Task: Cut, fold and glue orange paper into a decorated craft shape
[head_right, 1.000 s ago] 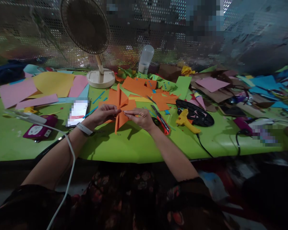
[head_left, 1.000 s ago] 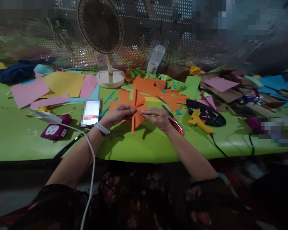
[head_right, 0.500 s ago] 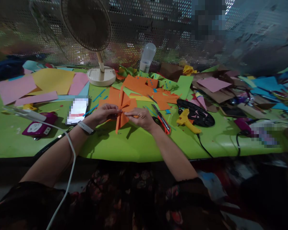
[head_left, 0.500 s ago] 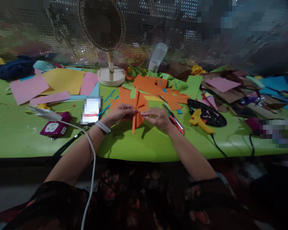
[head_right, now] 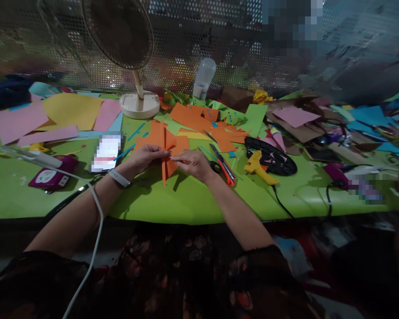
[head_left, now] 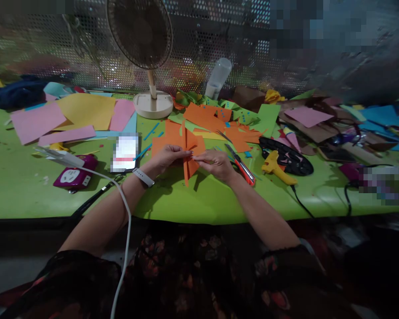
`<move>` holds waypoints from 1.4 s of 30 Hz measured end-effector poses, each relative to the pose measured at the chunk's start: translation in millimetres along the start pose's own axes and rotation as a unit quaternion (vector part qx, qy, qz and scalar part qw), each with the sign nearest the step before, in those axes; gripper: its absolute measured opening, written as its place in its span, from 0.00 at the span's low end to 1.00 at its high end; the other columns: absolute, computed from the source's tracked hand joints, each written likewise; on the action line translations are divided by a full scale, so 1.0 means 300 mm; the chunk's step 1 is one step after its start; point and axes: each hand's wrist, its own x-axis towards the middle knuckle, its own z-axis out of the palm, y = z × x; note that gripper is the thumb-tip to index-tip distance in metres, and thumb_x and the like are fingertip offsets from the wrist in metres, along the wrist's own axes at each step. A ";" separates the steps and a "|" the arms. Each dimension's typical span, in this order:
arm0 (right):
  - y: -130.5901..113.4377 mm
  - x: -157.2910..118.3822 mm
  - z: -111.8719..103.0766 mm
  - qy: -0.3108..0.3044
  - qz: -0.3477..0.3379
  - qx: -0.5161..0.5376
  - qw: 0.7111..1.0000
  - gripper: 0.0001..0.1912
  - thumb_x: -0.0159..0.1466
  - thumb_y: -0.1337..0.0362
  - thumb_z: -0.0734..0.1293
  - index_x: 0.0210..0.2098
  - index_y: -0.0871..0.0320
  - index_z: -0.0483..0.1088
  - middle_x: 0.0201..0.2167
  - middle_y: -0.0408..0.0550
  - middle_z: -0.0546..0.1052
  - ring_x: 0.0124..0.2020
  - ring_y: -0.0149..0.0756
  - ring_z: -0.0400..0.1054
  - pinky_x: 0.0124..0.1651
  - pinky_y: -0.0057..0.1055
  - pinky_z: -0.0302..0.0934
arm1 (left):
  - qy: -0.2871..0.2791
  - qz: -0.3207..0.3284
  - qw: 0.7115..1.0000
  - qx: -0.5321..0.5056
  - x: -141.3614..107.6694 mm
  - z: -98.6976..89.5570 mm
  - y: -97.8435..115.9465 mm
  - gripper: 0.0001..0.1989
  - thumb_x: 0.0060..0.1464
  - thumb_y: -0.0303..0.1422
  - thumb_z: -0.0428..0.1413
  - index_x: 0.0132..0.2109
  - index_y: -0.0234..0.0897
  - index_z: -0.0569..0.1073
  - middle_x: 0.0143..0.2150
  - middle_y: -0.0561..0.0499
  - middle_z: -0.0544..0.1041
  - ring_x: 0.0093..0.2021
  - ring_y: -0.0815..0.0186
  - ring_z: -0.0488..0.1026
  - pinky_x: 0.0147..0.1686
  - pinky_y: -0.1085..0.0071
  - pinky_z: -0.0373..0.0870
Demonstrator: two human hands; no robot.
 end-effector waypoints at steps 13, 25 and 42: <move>-0.034 0.014 -0.005 0.031 0.137 0.065 0.988 0.11 0.64 0.55 0.66 0.32 0.56 0.72 0.27 0.44 0.77 0.29 0.34 0.72 0.34 0.33 0.67 | 0.009 0.042 0.999 0.033 0.007 -0.007 -0.012 0.18 0.45 0.43 0.70 0.24 0.34 0.75 0.24 0.52 0.74 0.23 0.74 0.66 0.26 0.75 0.64; -0.046 0.029 0.013 -0.084 0.256 0.162 0.949 0.21 0.65 0.47 0.66 0.25 0.55 0.63 0.18 0.37 0.63 0.19 0.29 0.60 0.21 0.28 0.59 | -0.002 0.063 0.997 0.042 0.002 -0.003 -0.008 0.19 0.46 0.41 0.69 0.23 0.33 0.72 0.23 0.52 0.73 0.22 0.75 0.64 0.24 0.76 0.60; -0.022 0.027 0.016 -0.115 0.254 0.177 0.944 0.16 0.69 0.58 0.62 0.26 0.56 0.61 0.18 0.36 0.63 0.18 0.27 0.61 0.22 0.25 0.60 | -0.022 0.058 0.997 0.034 0.001 -0.005 -0.003 0.20 0.46 0.39 0.69 0.21 0.34 0.68 0.20 0.57 0.65 0.19 0.77 0.58 0.20 0.76 0.52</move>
